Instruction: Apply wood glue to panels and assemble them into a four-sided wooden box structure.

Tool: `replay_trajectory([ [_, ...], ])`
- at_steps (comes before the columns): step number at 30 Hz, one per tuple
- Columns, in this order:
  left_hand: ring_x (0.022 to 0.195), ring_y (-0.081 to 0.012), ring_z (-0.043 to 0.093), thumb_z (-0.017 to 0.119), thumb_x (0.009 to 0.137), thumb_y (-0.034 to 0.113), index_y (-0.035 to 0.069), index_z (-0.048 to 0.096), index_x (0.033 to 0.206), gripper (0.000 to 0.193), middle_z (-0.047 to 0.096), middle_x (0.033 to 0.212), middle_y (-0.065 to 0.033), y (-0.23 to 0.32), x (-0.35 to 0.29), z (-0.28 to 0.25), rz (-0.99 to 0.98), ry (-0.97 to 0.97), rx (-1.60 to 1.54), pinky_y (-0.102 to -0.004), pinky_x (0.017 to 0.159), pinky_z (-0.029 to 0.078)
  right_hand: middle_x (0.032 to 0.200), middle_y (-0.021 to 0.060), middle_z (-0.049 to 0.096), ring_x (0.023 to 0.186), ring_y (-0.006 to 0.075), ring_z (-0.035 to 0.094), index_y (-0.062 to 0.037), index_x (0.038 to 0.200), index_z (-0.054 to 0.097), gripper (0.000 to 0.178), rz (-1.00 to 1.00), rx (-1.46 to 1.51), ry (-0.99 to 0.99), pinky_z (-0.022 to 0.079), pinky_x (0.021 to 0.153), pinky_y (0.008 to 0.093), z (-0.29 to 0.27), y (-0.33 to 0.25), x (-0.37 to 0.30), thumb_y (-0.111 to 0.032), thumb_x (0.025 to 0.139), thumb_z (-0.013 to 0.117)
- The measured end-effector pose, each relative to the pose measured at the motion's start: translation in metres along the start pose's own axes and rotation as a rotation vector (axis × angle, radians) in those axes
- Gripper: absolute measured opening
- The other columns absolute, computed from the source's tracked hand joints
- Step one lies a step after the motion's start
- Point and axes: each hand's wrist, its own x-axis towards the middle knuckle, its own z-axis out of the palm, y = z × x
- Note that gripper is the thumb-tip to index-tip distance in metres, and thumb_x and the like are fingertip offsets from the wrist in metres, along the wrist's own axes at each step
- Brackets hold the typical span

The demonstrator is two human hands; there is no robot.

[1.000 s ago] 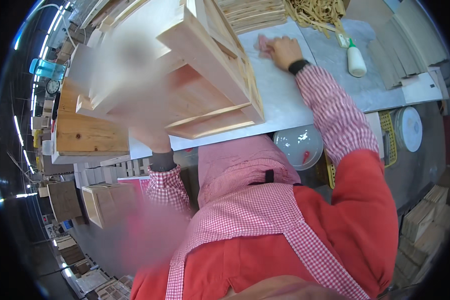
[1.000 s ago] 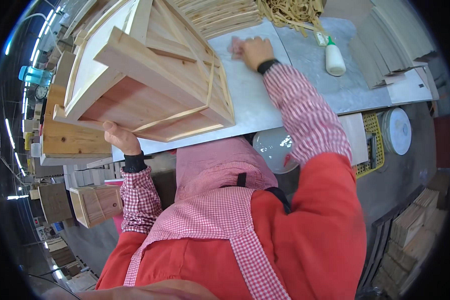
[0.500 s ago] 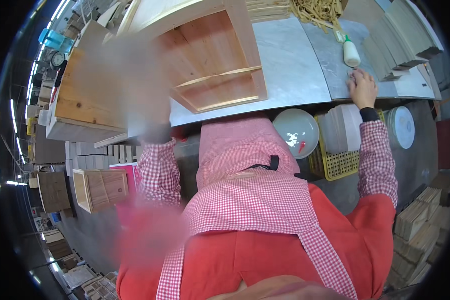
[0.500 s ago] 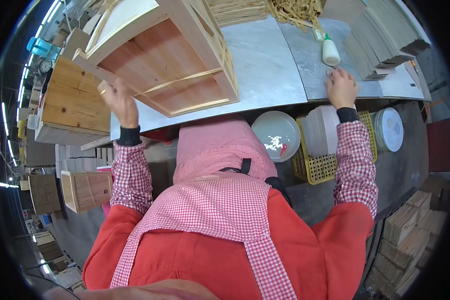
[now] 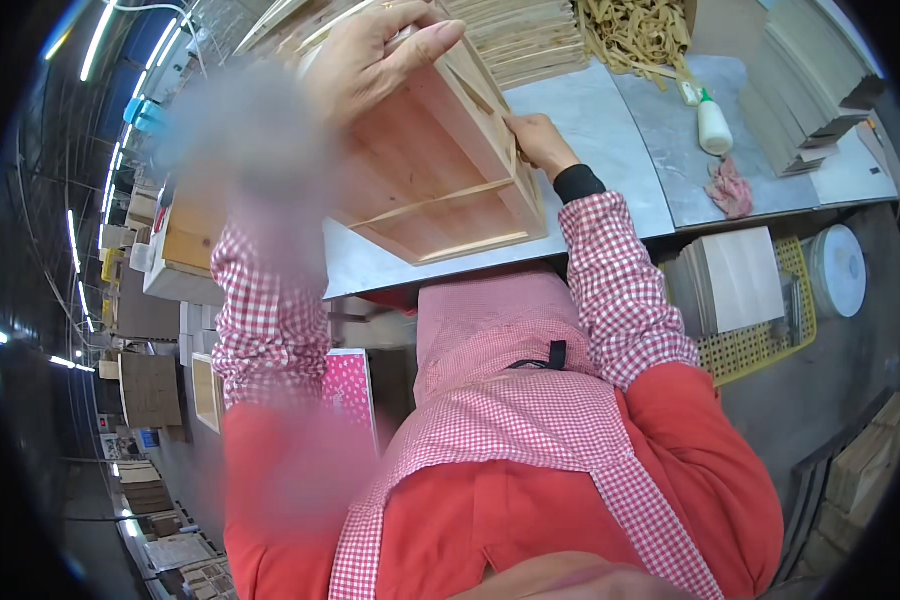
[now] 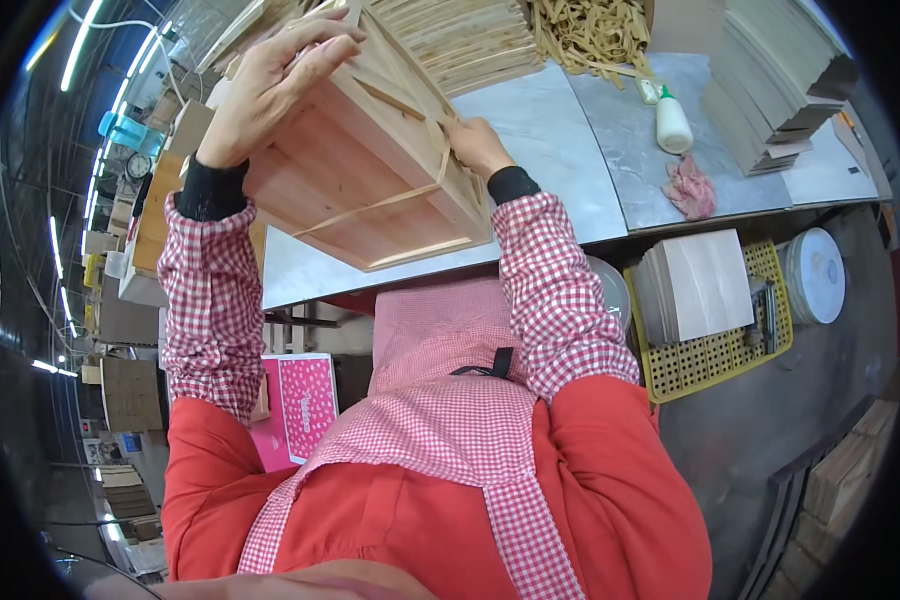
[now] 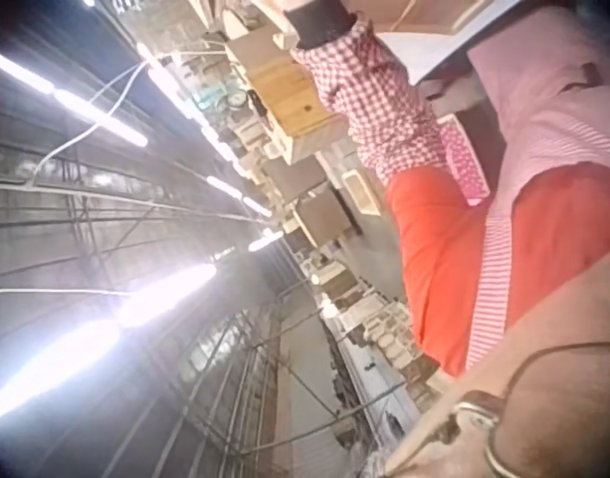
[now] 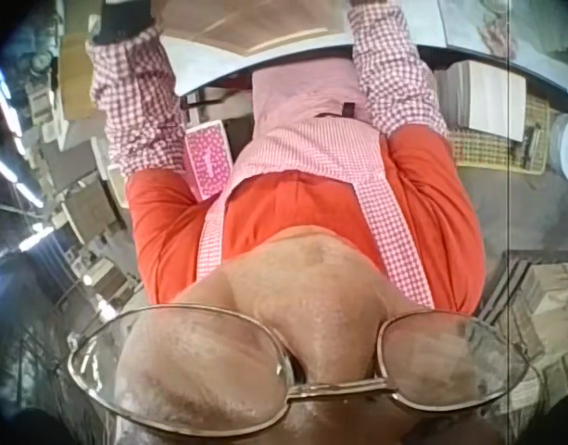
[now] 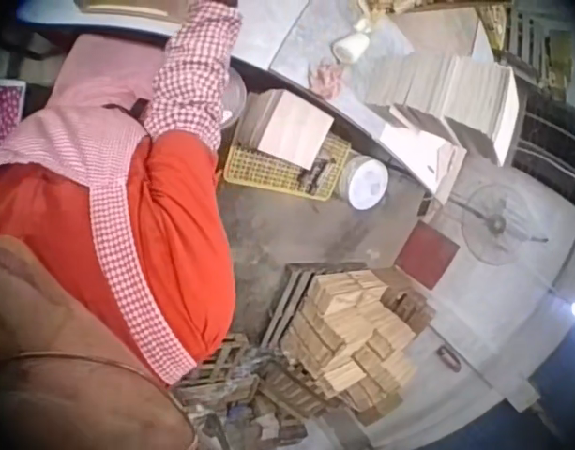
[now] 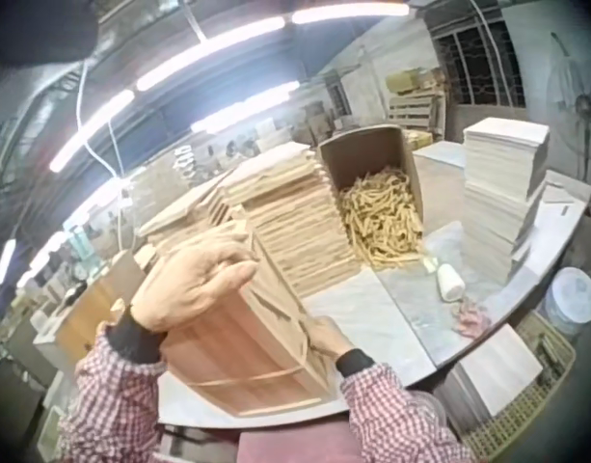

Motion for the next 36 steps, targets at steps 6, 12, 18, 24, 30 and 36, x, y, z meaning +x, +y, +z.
replay_trajectory([
  [6,0.133,-0.0263,0.041,0.051,0.097,0.030,0.003,0.067,0.101,0.031,0.065,0.113,-0.0088,0.022,0.006,-0.010,-0.527,-0.333,0.178,-0.0371,0.108,0.034,0.071,0.0292,0.059,0.068,0.0407,0.061,0.0079,0.077,0.063,0.036,-0.209,-0.040,0.292,0.048,0.063,0.0430,-0.028,-0.005,0.054,-0.026,0.079,0.053],
  [12,0.117,-0.0230,0.055,0.053,0.096,0.029,0.004,0.067,0.100,0.029,0.066,0.108,-0.0082,0.025,0.004,-0.010,-0.607,-0.309,0.194,-0.0355,0.097,0.043,0.066,0.0281,0.053,0.065,0.0450,0.056,0.0067,0.068,0.056,0.033,-0.530,0.019,0.427,0.044,0.056,0.0437,-0.037,-0.079,0.015,-0.022,0.082,0.050],
  [18,0.084,-0.0230,0.063,0.059,0.091,0.027,0.003,0.066,0.094,0.025,0.065,0.091,-0.0125,0.051,0.027,0.002,-0.811,-0.224,0.193,-0.0336,0.076,0.049,0.060,0.0243,0.049,0.056,0.0402,0.054,0.0037,0.068,0.050,0.027,-0.483,-0.059,0.221,0.038,0.049,0.0396,-0.020,-0.037,-0.135,-0.014,0.087,0.054],
  [24,0.079,-0.0144,0.062,0.061,0.091,0.018,0.001,0.064,0.097,0.018,0.065,0.087,-0.0063,0.044,0.011,-0.009,-0.504,0.074,0.088,-0.0281,0.070,0.049,0.072,0.0116,0.058,0.057,0.0170,0.053,-0.0006,0.078,0.058,0.014,-1.026,-0.141,0.462,0.042,0.053,0.0284,-0.047,-0.173,-0.128,-0.011,0.085,0.065],
  [30,0.081,-0.0099,0.060,0.057,0.094,0.013,-0.003,0.063,0.098,0.017,0.064,0.089,-0.0024,0.062,-0.059,-0.053,-0.358,0.932,-0.139,-0.0250,0.072,0.049,0.090,0.0062,0.066,0.081,0.0119,0.061,-0.0003,0.100,0.065,0.014,-1.277,-0.395,0.267,0.049,0.073,0.0235,-0.029,-0.211,-0.080,-0.010,0.091,0.063],
  [36,0.084,-0.0107,0.059,0.053,0.095,0.014,-0.004,0.061,0.103,0.021,0.065,0.092,-0.0038,0.058,-0.224,-0.060,-1.008,1.206,-0.141,-0.0258,0.079,0.048,0.095,0.0145,0.067,0.083,0.0176,0.063,0.0054,0.095,0.063,0.008,-1.188,-0.318,0.470,0.051,0.080,0.0283,0.000,-0.210,-0.081,-0.001,0.090,0.059],
])
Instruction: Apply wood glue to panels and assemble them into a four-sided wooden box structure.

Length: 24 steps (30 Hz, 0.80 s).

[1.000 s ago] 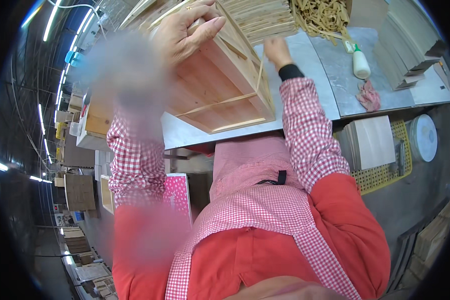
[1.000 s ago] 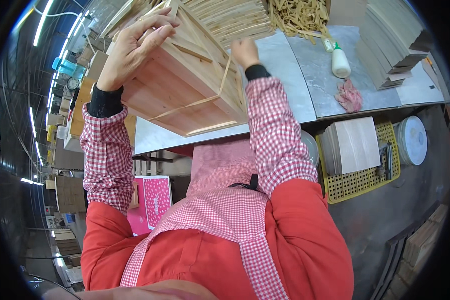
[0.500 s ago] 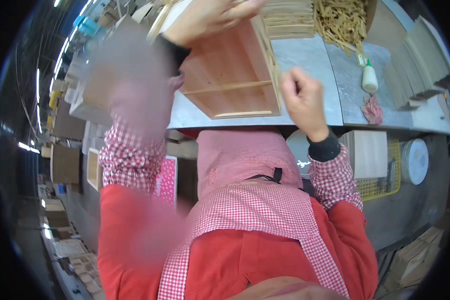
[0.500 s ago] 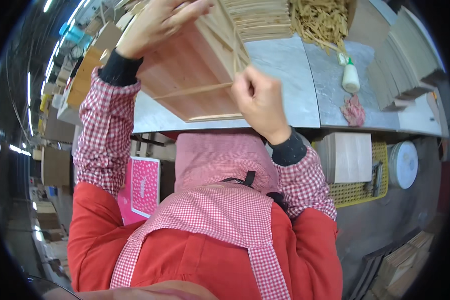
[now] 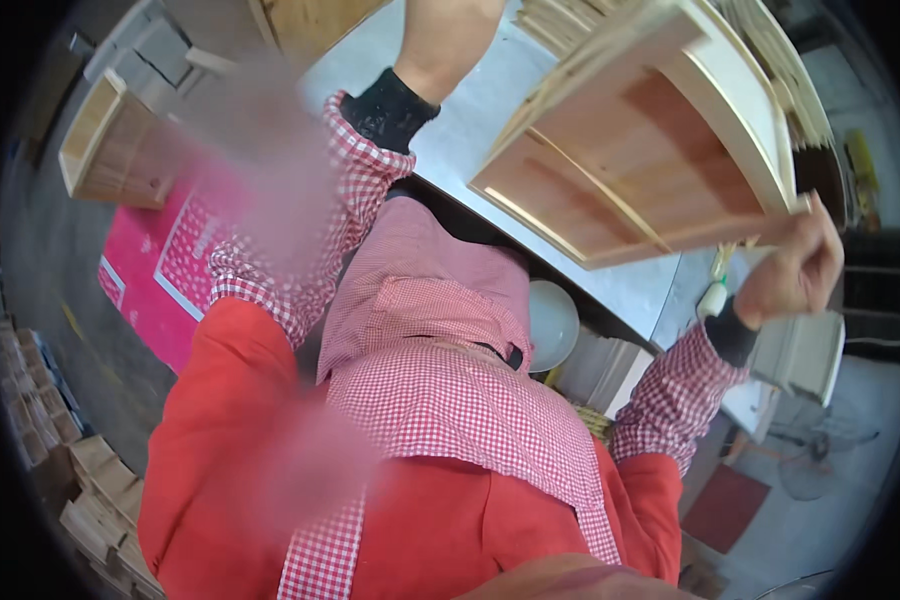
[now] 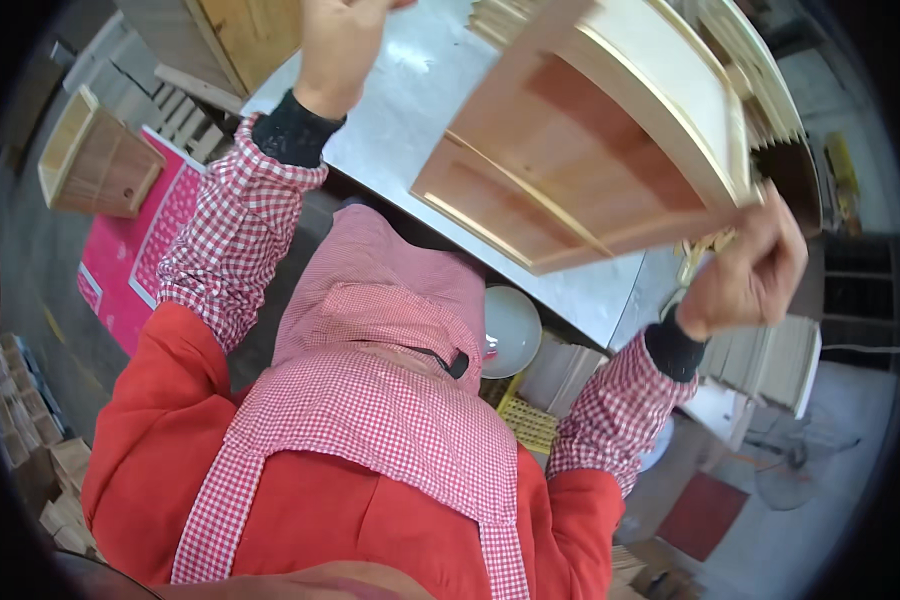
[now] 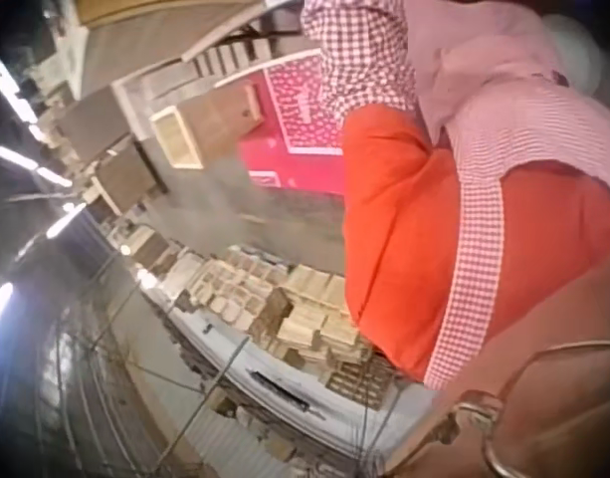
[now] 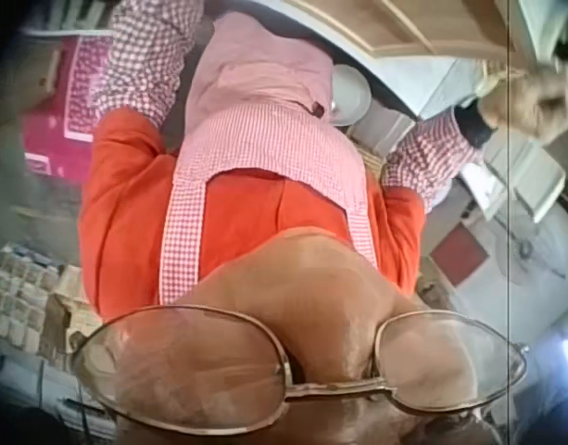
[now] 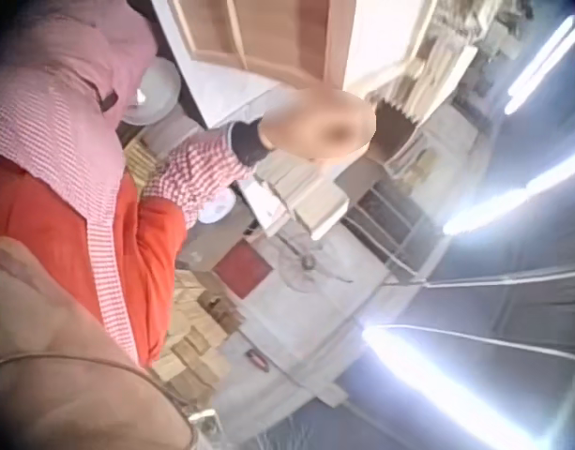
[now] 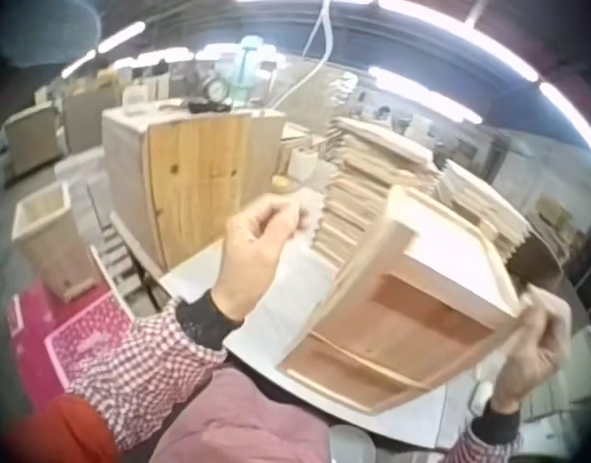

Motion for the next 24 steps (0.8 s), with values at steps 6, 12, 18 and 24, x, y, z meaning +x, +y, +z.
replay_trajectory([
  [6,0.079,-0.0122,0.058,0.060,0.090,0.032,0.005,0.064,0.086,0.028,0.062,0.084,-0.0046,-0.160,-0.026,-0.018,-0.793,-0.146,-0.235,-0.0259,0.070,0.046,0.092,0.0202,0.065,0.085,0.0242,0.064,0.0049,0.090,0.059,0.010,-0.080,-0.118,0.128,0.053,0.079,0.0336,0.004,0.009,-0.011,-0.003,0.093,0.053],
  [12,0.065,-0.0090,0.052,0.062,0.089,0.036,0.006,0.063,0.083,0.031,0.055,0.072,0.0007,-0.133,-0.053,0.008,-1.368,-0.472,-0.389,-0.0232,0.063,0.044,0.094,0.0188,0.066,0.082,0.0225,0.063,0.0061,0.092,0.059,0.012,-0.111,-0.502,0.030,0.051,0.075,0.0319,-0.035,-0.062,-0.009,-0.004,0.092,0.053],
  [18,0.061,-0.0082,0.052,0.062,0.089,0.036,0.008,0.061,0.079,0.030,0.053,0.071,0.0017,-0.114,-0.027,0.009,-1.365,-0.639,-0.291,-0.0215,0.057,0.041,0.101,0.0174,0.066,0.084,0.0205,0.062,0.0062,0.094,0.060,0.016,0.171,-0.546,-0.049,0.050,0.077,0.0283,-0.030,-0.062,-0.008,-0.009,0.093,0.053],
  [24,0.062,-0.0085,0.053,0.061,0.090,0.033,0.008,0.058,0.080,0.026,0.053,0.070,0.0016,-0.092,-0.023,0.015,-1.429,-0.662,-0.172,-0.0221,0.057,0.042,0.106,0.0174,0.065,0.091,0.0179,0.060,0.0057,0.097,0.059,0.016,0.537,-0.485,-0.016,0.049,0.079,0.0265,-0.027,-0.081,-0.008,-0.008,0.095,0.052],
])
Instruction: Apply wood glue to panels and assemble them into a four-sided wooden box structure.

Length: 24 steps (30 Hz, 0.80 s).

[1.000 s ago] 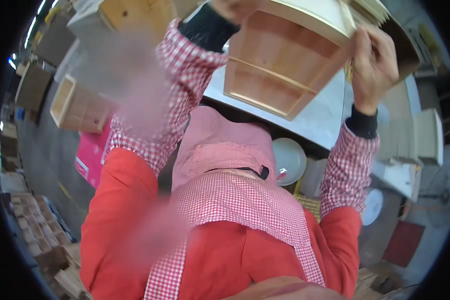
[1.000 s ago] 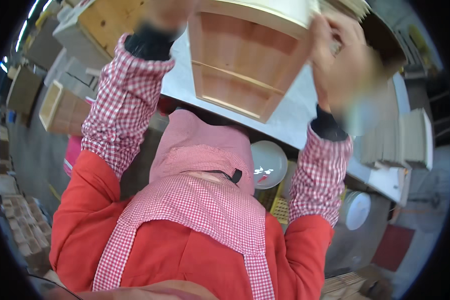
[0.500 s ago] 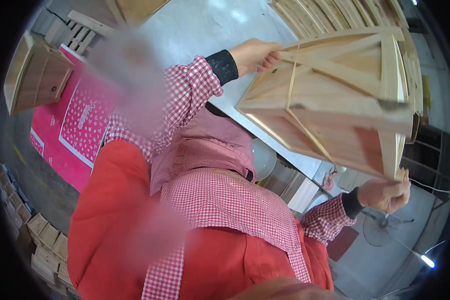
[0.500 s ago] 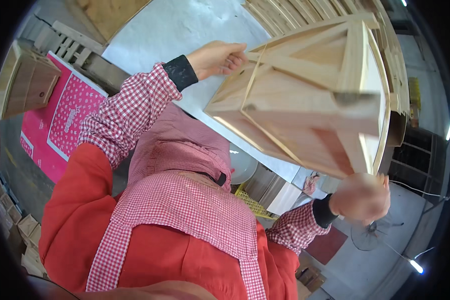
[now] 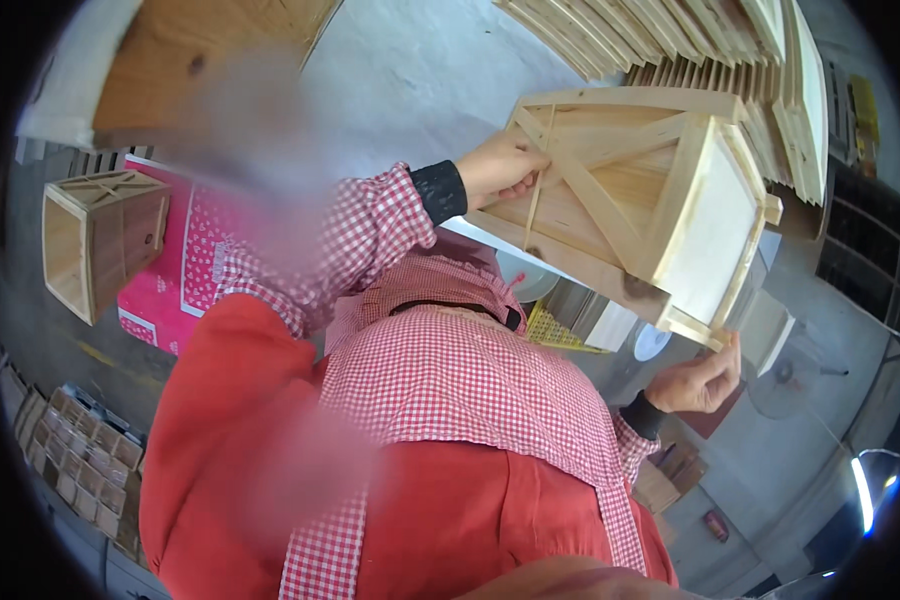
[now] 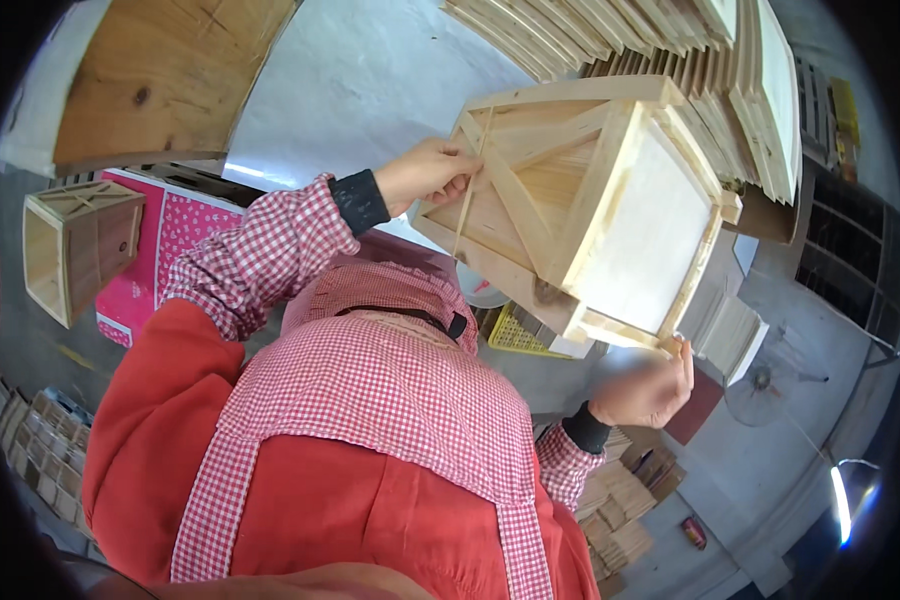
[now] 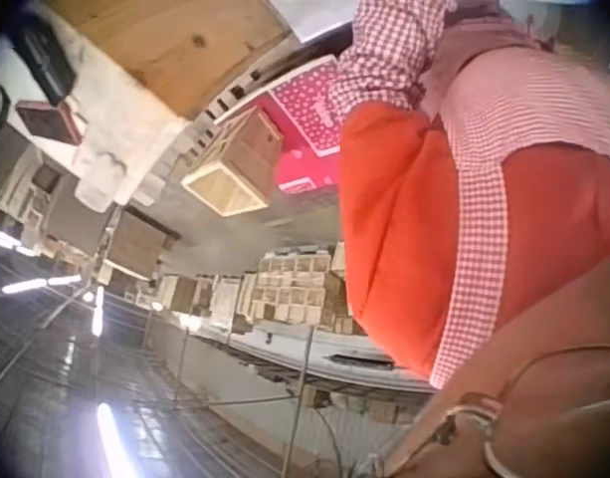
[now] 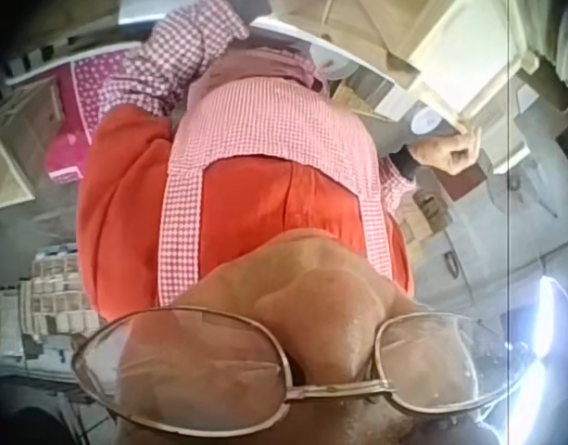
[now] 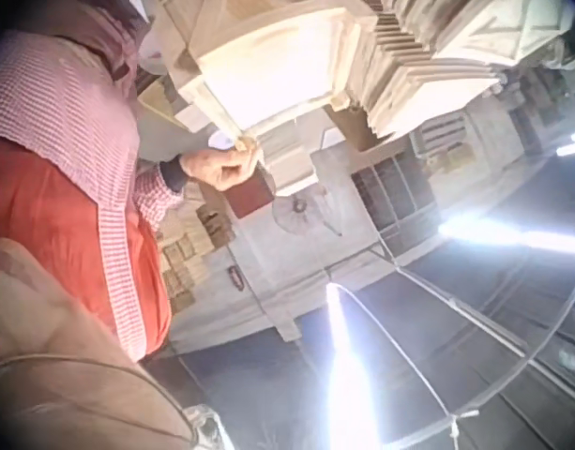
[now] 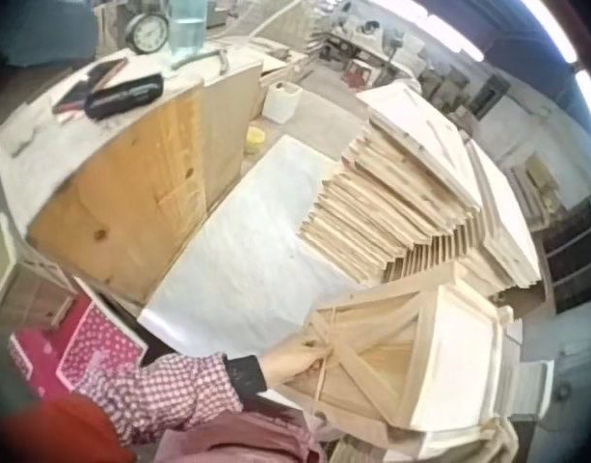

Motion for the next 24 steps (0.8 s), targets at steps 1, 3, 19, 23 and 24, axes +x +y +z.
replay_trajectory([
  [1,0.063,-0.0089,0.053,0.061,0.089,0.031,0.008,0.058,0.080,0.024,0.053,0.070,0.0015,0.001,0.000,0.001,-0.042,-0.004,-0.064,-0.0225,0.058,0.043,0.107,0.0171,0.065,0.092,0.0176,0.060,0.0056,0.097,0.060,0.015,0.023,0.009,-0.022,0.049,0.080,0.0263,0.000,-0.005,0.003,-0.008,0.095,0.052],
  [3,0.063,-0.0095,0.054,0.061,0.089,0.028,0.009,0.057,0.081,0.021,0.053,0.070,0.0013,0.009,-0.003,0.000,-0.123,-0.008,-0.184,-0.0233,0.059,0.044,0.109,0.0169,0.064,0.092,0.0172,0.060,0.0054,0.097,0.060,0.015,0.054,0.014,-0.031,0.049,0.080,0.0261,0.002,-0.013,0.001,-0.007,0.096,0.052],
  [19,0.082,-0.0147,0.058,0.055,0.090,0.031,0.006,0.062,0.105,0.029,0.062,0.092,-0.0018,-0.015,0.060,-0.011,0.221,0.293,-0.017,-0.0306,0.071,0.047,0.103,0.0154,0.065,0.093,0.0187,0.060,0.0043,0.092,0.060,0.010,0.135,0.017,-0.165,0.047,0.088,0.0321,-0.017,-0.009,0.010,-0.003,0.094,0.053],
  [23,0.114,-0.0204,0.051,0.048,0.093,0.050,0.008,0.047,0.134,0.059,0.052,0.128,-0.0058,0.043,-0.032,0.042,0.226,0.242,-0.123,-0.0412,0.091,0.043,0.103,0.0154,0.065,0.093,0.0190,0.060,0.0040,0.090,0.060,0.007,0.205,0.109,-0.308,0.047,0.088,0.0327,-0.023,-0.003,0.024,0.000,0.091,0.055],
  [24,0.118,-0.0206,0.049,0.047,0.092,0.053,0.008,0.043,0.138,0.064,0.050,0.132,-0.0059,0.055,-0.052,0.052,0.225,0.217,-0.085,-0.0435,0.093,0.042,0.104,0.0154,0.065,0.094,0.0192,0.060,0.0040,0.090,0.061,0.005,0.244,0.202,-0.392,0.046,0.087,0.0329,-0.024,-0.001,0.026,0.001,0.090,0.056],
])
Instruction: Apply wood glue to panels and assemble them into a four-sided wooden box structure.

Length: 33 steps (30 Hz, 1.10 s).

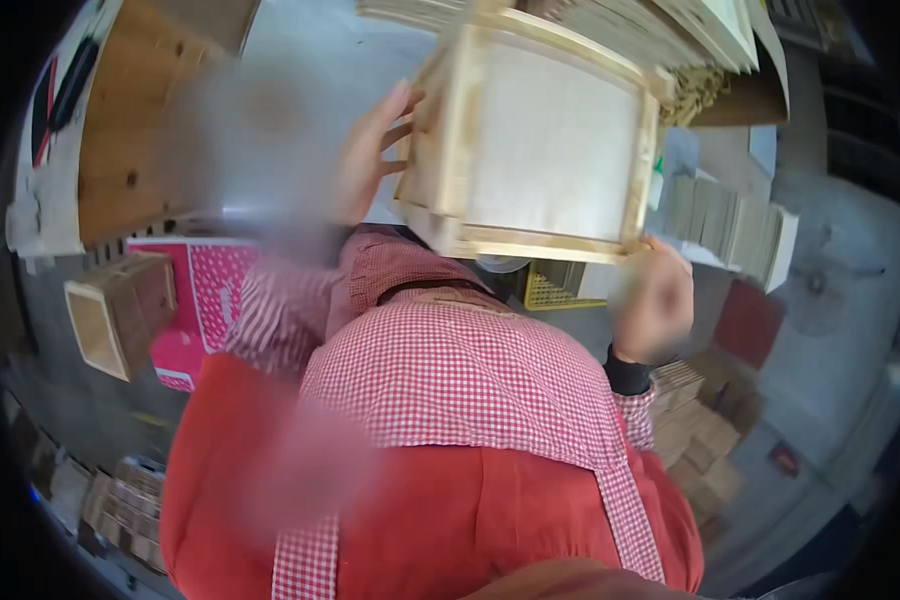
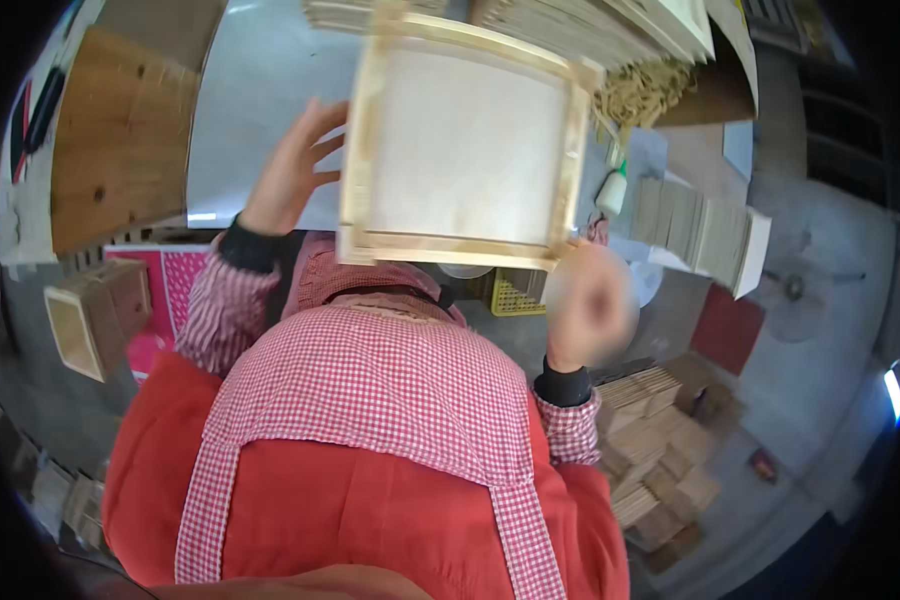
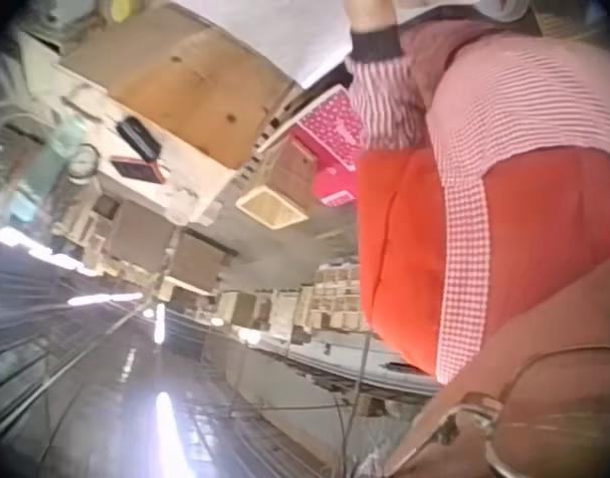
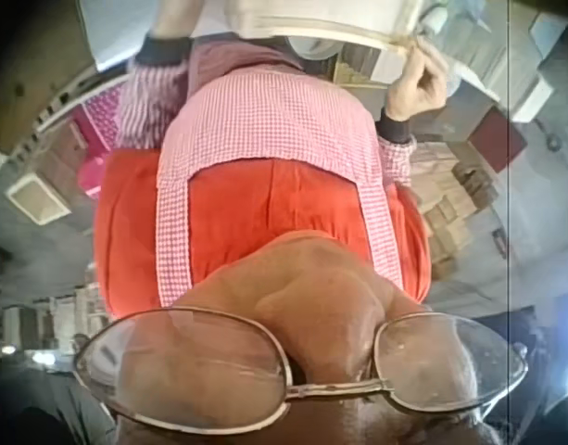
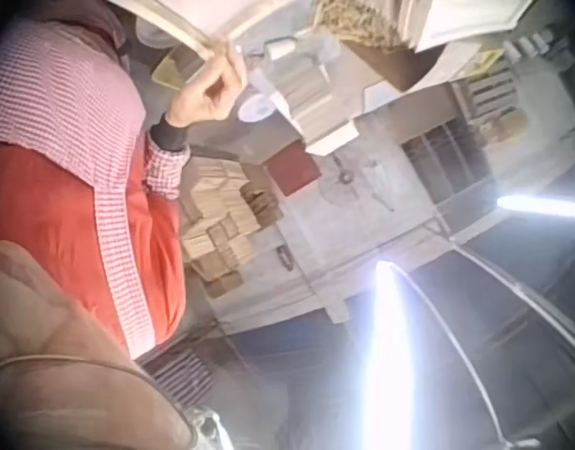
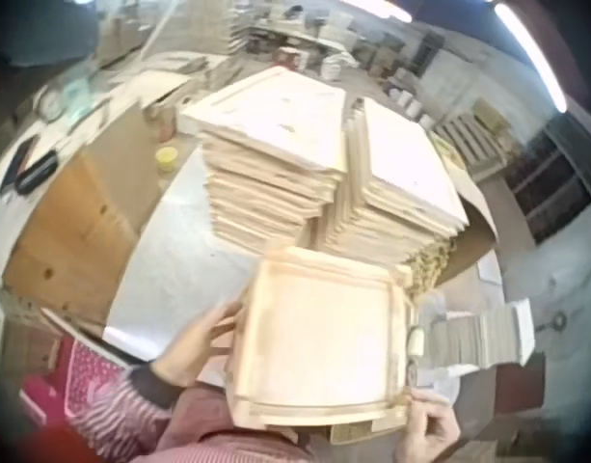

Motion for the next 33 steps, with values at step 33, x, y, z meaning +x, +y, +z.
replay_trajectory([
  [33,0.110,-0.0177,0.056,0.068,0.084,0.007,-0.004,0.052,0.127,0.047,0.058,0.121,-0.0121,0.143,0.025,0.149,0.048,-0.495,1.353,-0.0298,0.097,0.042,0.102,0.0134,0.062,0.091,0.0356,0.061,-0.0083,0.101,0.058,0.030,0.486,-0.875,-0.143,0.048,0.081,0.0415,-0.128,0.360,-0.076,-0.021,0.076,0.068],
])
